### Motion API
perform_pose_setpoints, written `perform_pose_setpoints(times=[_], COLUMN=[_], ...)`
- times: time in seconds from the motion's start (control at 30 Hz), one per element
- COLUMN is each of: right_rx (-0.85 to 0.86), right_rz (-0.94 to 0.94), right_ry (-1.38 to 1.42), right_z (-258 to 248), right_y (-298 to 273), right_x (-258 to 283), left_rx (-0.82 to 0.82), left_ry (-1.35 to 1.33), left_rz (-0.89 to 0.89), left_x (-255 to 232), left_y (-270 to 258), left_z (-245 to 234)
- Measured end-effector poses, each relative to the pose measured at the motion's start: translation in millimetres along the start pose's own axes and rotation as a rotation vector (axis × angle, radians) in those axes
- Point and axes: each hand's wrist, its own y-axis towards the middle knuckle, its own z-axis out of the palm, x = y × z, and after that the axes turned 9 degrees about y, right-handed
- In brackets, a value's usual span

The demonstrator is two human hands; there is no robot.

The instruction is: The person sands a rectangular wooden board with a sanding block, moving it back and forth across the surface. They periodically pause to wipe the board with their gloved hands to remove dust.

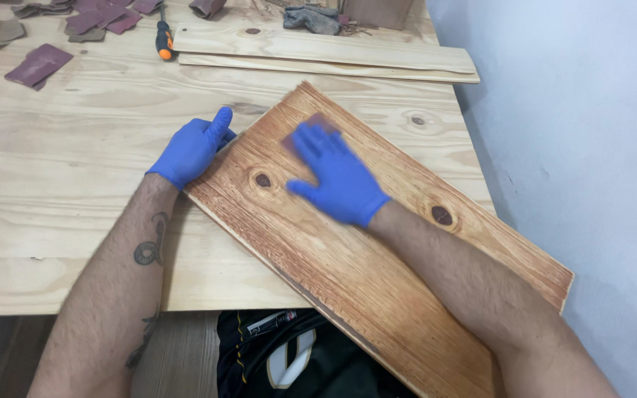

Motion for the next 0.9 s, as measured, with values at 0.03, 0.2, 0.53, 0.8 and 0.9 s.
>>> perform_pose_setpoints(times=[0.03, 0.2, 0.53, 0.8, 0.9], right_rx=[-0.087, -0.092, 0.044, -0.168, -0.069], right_rz=[0.129, 0.099, -0.170, 0.127, -0.084], right_ry=[-0.099, -0.112, 0.037, -0.118, -0.070], right_z=[-1, 15, 19, 18, 39], right_y=[11, 18, 41, 73, 50], right_x=[-27, -11, 24, -11, 39], left_rx=[-0.003, -0.005, 0.042, 0.053, 0.071], left_ry=[-0.009, -0.044, -0.222, -0.327, -0.413], left_rz=[-0.010, -0.006, -0.039, -0.081, -0.089], left_x=[-1, -14, -22, -11, -9], left_y=[-1, -14, -26, -19, -14], left_z=[0, -6, -10, -5, 1])
